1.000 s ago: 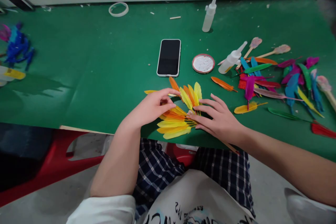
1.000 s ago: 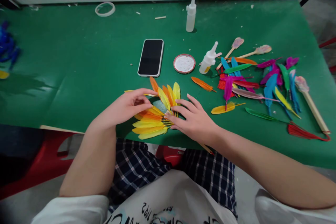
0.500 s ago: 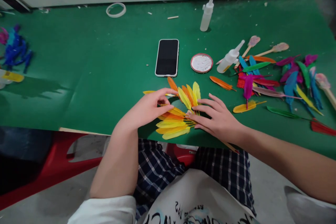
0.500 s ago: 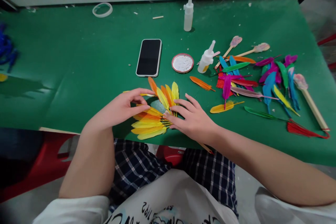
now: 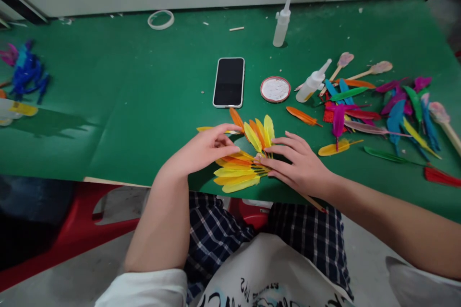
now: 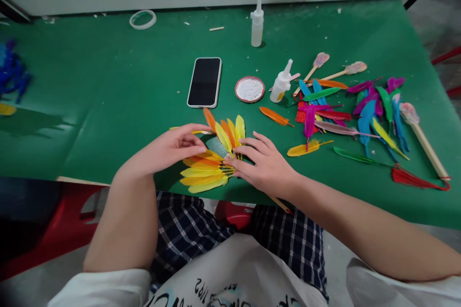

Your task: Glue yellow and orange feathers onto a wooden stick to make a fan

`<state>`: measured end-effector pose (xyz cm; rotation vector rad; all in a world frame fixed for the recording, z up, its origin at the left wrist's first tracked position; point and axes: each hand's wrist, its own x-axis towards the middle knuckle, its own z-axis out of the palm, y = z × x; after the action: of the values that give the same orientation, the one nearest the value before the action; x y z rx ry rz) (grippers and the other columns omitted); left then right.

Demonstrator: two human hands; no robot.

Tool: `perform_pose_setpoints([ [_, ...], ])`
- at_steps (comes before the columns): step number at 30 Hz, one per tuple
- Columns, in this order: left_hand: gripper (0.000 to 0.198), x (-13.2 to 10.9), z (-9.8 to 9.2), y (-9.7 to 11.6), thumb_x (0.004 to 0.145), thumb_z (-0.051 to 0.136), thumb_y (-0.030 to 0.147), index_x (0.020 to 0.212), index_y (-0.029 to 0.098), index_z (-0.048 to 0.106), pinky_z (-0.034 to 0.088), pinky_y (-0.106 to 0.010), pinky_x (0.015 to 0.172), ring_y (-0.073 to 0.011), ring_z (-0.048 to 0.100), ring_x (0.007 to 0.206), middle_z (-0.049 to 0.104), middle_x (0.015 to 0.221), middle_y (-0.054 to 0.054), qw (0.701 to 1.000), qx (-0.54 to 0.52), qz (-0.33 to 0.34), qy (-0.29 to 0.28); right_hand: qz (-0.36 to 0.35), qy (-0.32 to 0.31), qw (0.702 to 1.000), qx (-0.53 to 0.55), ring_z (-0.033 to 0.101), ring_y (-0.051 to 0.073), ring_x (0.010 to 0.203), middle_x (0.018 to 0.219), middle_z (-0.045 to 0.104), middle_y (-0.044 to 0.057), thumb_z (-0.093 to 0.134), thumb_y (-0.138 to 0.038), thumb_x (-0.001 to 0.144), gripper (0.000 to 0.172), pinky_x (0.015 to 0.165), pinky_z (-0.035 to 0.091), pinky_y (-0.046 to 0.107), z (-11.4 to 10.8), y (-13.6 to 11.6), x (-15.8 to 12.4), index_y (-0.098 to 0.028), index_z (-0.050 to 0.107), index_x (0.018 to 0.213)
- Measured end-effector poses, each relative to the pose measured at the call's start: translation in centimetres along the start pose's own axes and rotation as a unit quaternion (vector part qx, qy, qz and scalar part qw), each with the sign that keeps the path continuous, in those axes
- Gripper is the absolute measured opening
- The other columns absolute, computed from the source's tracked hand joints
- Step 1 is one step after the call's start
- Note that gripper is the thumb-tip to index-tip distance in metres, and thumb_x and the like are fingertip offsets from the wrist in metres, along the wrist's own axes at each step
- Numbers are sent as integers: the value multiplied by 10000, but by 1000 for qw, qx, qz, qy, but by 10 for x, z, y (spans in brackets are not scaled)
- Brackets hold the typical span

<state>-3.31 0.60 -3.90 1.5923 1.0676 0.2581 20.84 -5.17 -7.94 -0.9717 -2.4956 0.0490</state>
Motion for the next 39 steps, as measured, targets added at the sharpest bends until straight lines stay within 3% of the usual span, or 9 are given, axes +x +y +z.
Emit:
perform_pose_setpoints([
  [13, 414, 11, 7, -5, 773, 521, 268, 1182, 223, 470, 442, -242, 616, -122, 536, 662, 558, 725, 7, 999, 19, 27, 7, -2, -7, 1000, 25, 496, 216, 1047, 1003, 635, 55, 540, -318, 803, 254, 984, 338, 456, -2, 0, 2, -249, 629, 1031],
  [18, 414, 10, 6, -3, 792, 501, 352, 1180, 210, 480, 442, -251, 597, -139, 552, 668, 577, 724, -6, 998, 42, 34, 40, 75, 60, 994, 47, 529, 197, 964, 921, 644, 62, 536, -231, 799, 155, 886, 418, 388, -4, 7, -1, -196, 637, 913],
  [21, 377, 8, 7, 4, 805, 488, 385, 1149, 233, 507, 431, -245, 589, -135, 560, 659, 609, 773, -9, 988, 105, 40, 104, 133, 69, 987, 63, 559, 165, 801, 822, 653, 54, 510, -205, 811, 132, 748, 455, 314, -5, 9, -4, -180, 621, 879],
  [25, 241, -4, 19, 23, 826, 474, 321, 1002, 212, 597, 414, -245, 649, -133, 562, 709, 639, 835, -18, 931, 240, 84, 262, 260, -8, 956, 134, 555, 106, 621, 760, 650, 11, 461, -254, 843, 139, 604, 429, 229, -8, 8, -1, -196, 575, 897],
  [27, 202, -14, 28, 34, 830, 473, 291, 937, 200, 619, 409, -233, 666, -120, 557, 700, 646, 820, -12, 917, 250, 110, 292, 309, -59, 933, 177, 517, 80, 526, 685, 624, -27, 466, -322, 842, 148, 535, 389, 200, -12, 5, 0, -206, 540, 899],
  [29, 178, -27, 39, 41, 827, 485, 286, 885, 194, 626, 406, -213, 643, -98, 548, 644, 648, 768, 1, 926, 217, 128, 280, 315, -128, 923, 177, 501, 83, 497, 609, 589, -47, 488, -435, 813, 230, 494, 338, 199, -18, -2, -1, -210, 519, 850],
  [33, 241, -53, 74, 35, 816, 491, 341, 705, 171, 622, 383, -195, 512, -84, 512, 513, 591, 569, 14, 985, 88, 70, 134, 255, -257, 931, 43, 532, 125, 531, 607, 594, -14, 494, -519, 774, 334, 462, 210, 235, -28, -21, -9, -197, 505, 682],
  [37, 338, -62, 120, 7, 805, 473, 417, 674, 144, 624, 407, -196, 451, -97, 546, 473, 612, 561, -13, 987, -132, -76, -50, 206, -248, 946, -40, 537, 117, 527, 633, 612, -4, 447, -319, 824, 216, 475, 162, 261, -32, -34, -13, -190, 524, 670],
  [39, 328, -58, 136, -2, 787, 496, 426, 728, 131, 627, 433, -200, 463, -106, 572, 510, 629, 601, -27, 971, -213, -110, 8, 203, -203, 956, -57, 539, 113, 536, 615, 606, -7, 447, -281, 812, 198, 482, 176, 263, -33, -40, -12, -185, 525, 657],
])
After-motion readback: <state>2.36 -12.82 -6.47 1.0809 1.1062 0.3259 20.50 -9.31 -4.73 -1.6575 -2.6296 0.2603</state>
